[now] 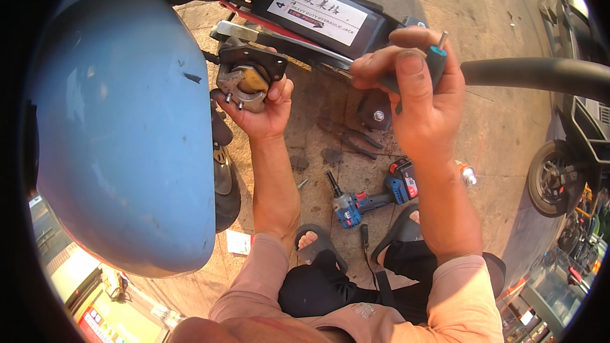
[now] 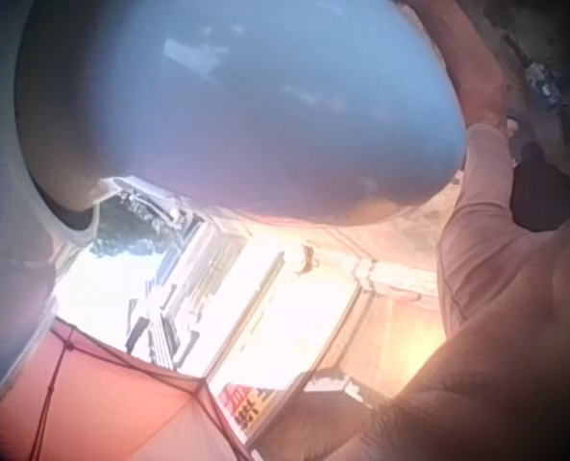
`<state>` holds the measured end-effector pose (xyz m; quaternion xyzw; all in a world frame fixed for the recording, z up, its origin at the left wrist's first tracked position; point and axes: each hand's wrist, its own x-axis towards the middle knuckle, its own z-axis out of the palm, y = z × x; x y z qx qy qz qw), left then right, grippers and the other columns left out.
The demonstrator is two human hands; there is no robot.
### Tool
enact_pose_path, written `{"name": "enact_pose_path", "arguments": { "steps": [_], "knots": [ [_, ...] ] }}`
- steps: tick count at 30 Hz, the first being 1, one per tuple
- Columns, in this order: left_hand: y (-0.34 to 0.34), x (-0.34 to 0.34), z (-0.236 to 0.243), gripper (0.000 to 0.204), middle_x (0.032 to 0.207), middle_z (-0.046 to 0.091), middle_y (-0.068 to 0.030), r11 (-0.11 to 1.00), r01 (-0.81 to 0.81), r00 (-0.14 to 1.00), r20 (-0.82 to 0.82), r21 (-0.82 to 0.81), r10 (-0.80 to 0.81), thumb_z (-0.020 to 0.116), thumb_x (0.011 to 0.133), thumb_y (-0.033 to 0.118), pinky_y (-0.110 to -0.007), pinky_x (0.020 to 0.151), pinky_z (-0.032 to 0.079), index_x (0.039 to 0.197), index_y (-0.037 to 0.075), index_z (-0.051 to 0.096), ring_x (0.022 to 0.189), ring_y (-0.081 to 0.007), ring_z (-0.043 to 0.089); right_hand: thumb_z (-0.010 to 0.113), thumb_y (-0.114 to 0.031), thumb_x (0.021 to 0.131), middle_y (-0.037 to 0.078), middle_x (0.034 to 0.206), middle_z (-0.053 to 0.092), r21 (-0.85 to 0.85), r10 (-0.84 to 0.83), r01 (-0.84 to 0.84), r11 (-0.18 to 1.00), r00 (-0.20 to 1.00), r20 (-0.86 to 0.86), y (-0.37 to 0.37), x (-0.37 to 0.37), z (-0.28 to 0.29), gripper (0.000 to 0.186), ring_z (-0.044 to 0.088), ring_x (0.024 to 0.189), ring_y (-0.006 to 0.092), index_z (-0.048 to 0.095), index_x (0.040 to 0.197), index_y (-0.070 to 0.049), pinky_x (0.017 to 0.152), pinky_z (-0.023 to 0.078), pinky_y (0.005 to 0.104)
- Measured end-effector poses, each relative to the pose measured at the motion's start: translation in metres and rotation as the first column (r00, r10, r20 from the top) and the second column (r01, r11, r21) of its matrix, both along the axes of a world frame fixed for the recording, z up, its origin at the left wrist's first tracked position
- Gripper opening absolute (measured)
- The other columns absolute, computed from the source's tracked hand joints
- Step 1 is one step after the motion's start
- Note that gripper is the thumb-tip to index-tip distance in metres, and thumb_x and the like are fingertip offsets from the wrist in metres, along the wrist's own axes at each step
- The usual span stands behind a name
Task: The person removes a brake caliper from a light blue scooter, cleans it with a cloth, and reattaches it using a screwdriver. The person handles the caliper, brake pads, and screws while seated on the ground.
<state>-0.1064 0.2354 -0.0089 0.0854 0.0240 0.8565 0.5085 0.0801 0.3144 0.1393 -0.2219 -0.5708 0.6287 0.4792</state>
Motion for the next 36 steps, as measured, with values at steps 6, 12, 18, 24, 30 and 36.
{"name": "enact_pose_path", "arguments": {
  "steps": [6,12,18,24,30,36],
  "knots": [
    [-0.009,-0.009,0.000,0.089,0.146,0.048,-0.0246,0.988,0.097,0.995,-0.023,0.123,-0.095,0.060,0.086,0.072,-0.027,0.060,0.039,0.151,0.015,0.040,0.068,-0.0156,0.052,0.050,-0.024,0.106,0.013,0.088,0.068,-0.299,0.250,-0.223,0.928,0.967,0.054,0.074,-0.018,-0.012,0.040,0.070,0.085,0.0225,0.048,0.130,0.008,0.067,0.060,0.0292],
    [-0.014,-0.013,-0.004,0.088,0.147,0.049,-0.0263,0.991,0.122,0.992,-0.031,0.064,-0.120,0.063,0.085,0.069,-0.025,0.059,0.038,0.152,0.015,0.042,0.066,-0.0137,0.052,0.050,-0.026,0.107,0.003,0.082,0.059,-0.309,0.437,-0.401,0.862,0.898,0.055,0.111,-0.023,-0.024,0.042,0.065,0.085,0.0166,0.047,0.134,0.006,0.060,0.053,0.0229],
    [-0.016,-0.014,-0.001,0.092,0.142,0.052,-0.0272,0.989,0.149,0.988,0.034,0.020,-0.149,0.061,0.086,0.068,-0.024,0.057,0.038,0.151,0.007,0.041,0.066,-0.0147,0.053,0.049,-0.026,0.107,0.000,0.081,0.056,-0.367,0.448,-0.384,0.847,0.887,0.107,0.124,-0.032,-0.028,0.044,0.064,0.084,0.0136,0.044,0.136,0.007,0.059,0.052,0.0200],
    [-0.015,-0.017,0.006,0.089,0.136,0.055,-0.0291,0.979,0.197,0.972,0.121,0.055,-0.202,0.058,0.090,0.056,-0.026,0.055,0.040,0.146,-0.010,0.037,0.063,-0.0171,0.053,0.049,-0.025,0.107,-0.001,0.080,0.053,-0.425,0.485,-0.416,0.804,0.872,0.064,0.136,-0.036,-0.042,0.045,0.063,0.083,0.0109,0.041,0.138,0.007,0.057,0.053,0.0177],
    [-0.018,-0.020,0.004,0.091,0.131,0.057,-0.0286,0.969,0.245,0.962,0.122,0.009,-0.245,0.059,0.088,0.056,-0.026,0.053,0.039,0.145,-0.012,0.037,0.062,-0.0178,0.053,0.049,-0.026,0.107,0.000,0.079,0.052,-0.471,0.511,-0.423,0.774,0.857,0.069,0.132,-0.046,-0.045,0.042,0.061,0.081,0.0133,0.045,0.134,0.007,0.055,0.053,0.0188],
    [-0.020,-0.018,-0.003,0.090,0.132,0.057,-0.0263,0.974,0.228,0.971,0.071,0.011,-0.228,0.059,0.088,0.062,-0.025,0.053,0.038,0.144,-0.006,0.041,0.062,-0.0161,0.052,0.050,-0.026,0.107,0.000,0.079,0.051,-0.439,0.528,-0.451,0.777,0.847,0.066,0.144,-0.036,-0.055,0.040,0.059,0.082,0.0145,0.047,0.132,0.004,0.058,0.051,0.0208]
  ]
}}
